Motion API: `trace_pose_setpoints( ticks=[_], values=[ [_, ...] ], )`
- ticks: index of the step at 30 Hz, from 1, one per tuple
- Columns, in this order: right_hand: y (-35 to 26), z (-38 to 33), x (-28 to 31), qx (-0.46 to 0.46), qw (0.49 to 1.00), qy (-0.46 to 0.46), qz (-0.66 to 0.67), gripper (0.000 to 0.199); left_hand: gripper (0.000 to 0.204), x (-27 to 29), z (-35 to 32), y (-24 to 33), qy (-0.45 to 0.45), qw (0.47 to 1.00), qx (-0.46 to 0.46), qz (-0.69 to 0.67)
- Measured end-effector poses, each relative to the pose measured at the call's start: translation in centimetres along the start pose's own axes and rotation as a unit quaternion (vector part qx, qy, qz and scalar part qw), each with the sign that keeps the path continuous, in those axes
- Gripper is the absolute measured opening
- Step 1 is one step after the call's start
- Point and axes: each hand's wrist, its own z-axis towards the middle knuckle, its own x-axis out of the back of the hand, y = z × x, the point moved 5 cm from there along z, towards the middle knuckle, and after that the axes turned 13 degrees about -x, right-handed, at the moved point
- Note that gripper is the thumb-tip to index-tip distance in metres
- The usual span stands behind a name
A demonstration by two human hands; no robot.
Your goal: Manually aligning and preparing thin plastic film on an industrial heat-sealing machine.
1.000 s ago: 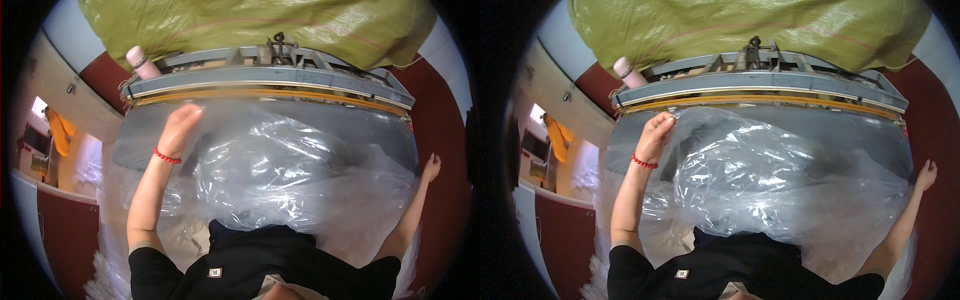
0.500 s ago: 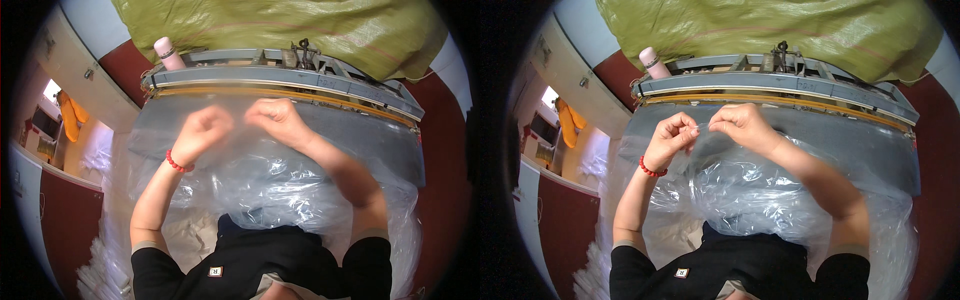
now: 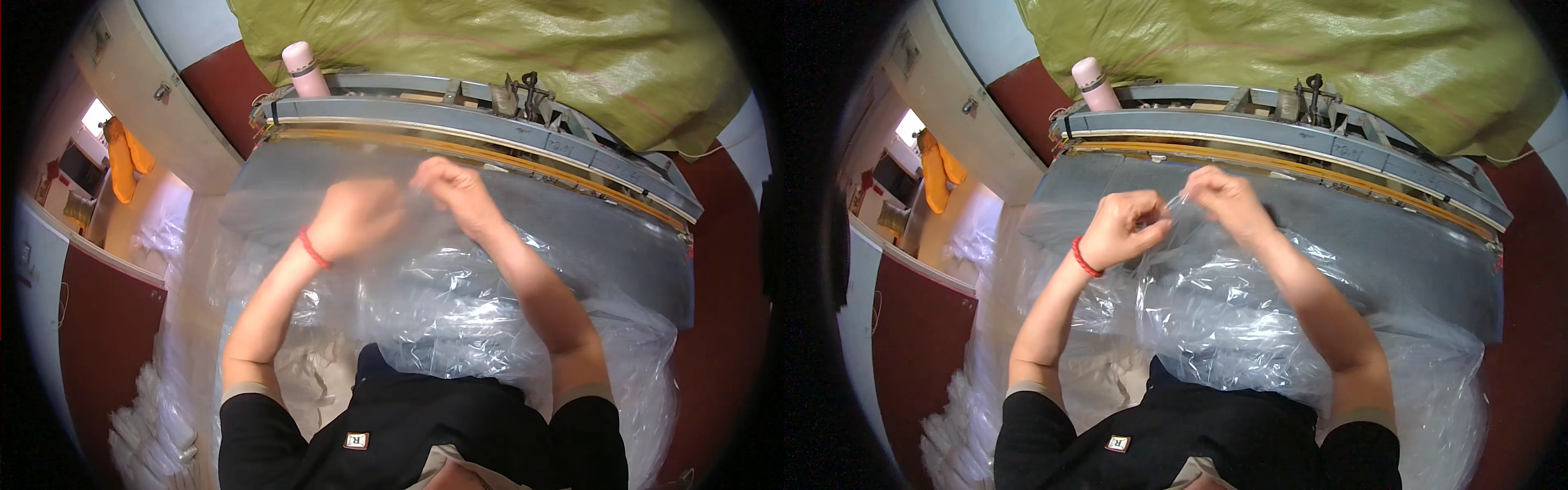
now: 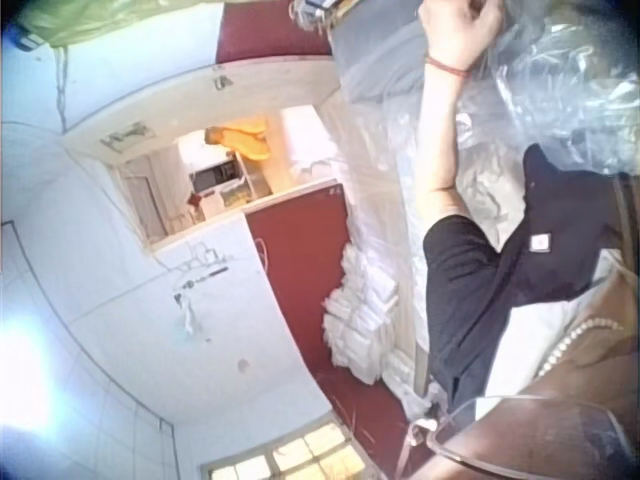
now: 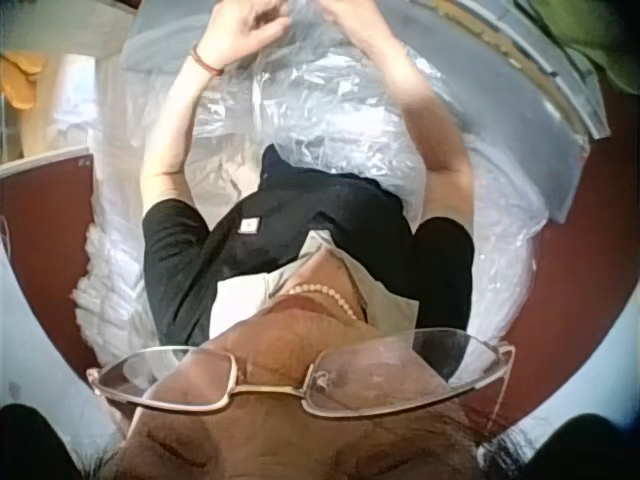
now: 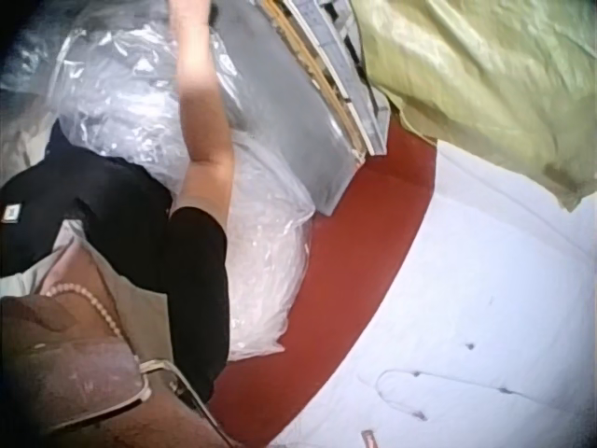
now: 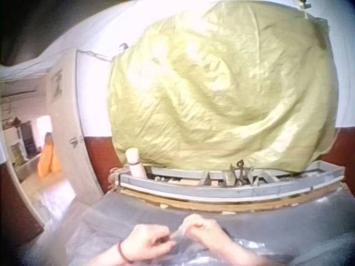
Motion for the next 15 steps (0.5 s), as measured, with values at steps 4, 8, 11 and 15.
trace_pose_setpoints(
  ticks=[4, 8, 11, 15],
  values=[
    [3.9, -1.8, 7.8, -0.164, 0.942, 0.234, 0.174, 0.01, 0.013, -0.8, -6.8, -6.9, -0.212, 0.936, 0.103, -0.263],
    [4.7, -8.5, 20.0, -0.15, 0.873, 0.456, -0.087, 0.017, 0.017, 5.6, -15.5, -16.4, -0.41, 0.886, 0.198, 0.086],
    [6.6, -16.2, 30.3, -0.165, 0.812, 0.544, -0.134, 0.02, 0.026, 14.7, -21.9, -23.9, -0.396, 0.808, 0.419, 0.12],
    [6.0, -26.7, 40.3, -0.163, 0.737, 0.601, -0.264, 0.022, 0.022, 22.7, -16.5, -23.8, 0.066, 0.853, 0.36, 0.372]
  ],
)
